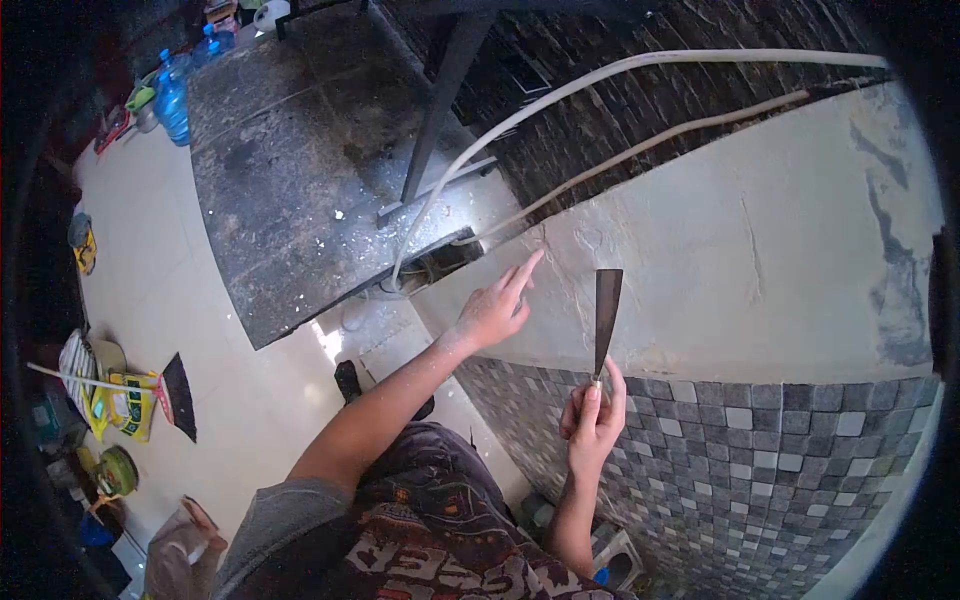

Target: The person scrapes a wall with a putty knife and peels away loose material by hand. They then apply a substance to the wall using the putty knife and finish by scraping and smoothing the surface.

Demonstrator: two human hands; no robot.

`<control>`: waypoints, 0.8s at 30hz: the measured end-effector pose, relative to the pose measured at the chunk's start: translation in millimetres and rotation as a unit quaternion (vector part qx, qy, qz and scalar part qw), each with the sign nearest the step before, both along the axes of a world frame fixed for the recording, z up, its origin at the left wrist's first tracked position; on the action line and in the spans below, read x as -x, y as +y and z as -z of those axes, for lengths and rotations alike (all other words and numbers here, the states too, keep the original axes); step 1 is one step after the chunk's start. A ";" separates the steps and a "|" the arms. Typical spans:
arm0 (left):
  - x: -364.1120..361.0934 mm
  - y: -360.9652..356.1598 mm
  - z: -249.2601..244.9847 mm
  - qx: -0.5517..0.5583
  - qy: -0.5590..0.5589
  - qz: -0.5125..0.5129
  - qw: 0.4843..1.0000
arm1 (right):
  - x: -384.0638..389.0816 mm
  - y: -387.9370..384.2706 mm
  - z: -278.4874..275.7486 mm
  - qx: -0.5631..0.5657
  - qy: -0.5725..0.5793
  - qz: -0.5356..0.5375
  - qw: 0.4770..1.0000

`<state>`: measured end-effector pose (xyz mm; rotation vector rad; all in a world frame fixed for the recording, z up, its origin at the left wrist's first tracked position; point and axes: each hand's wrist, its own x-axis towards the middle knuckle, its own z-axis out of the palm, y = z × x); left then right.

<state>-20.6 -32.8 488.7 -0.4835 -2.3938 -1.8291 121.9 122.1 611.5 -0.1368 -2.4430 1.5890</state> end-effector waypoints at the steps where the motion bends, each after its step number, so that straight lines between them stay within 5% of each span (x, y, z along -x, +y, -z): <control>1: -1.5 1.9 -0.8 -0.008 -0.008 0.000 1.000 | -1.9 -1.2 -1.1 0.010 -0.004 0.001 1.000; 24: -8.4 4.4 -4.1 0.011 0.004 -0.015 1.000 | -15.1 -0.6 -11.3 0.039 -0.015 0.031 0.999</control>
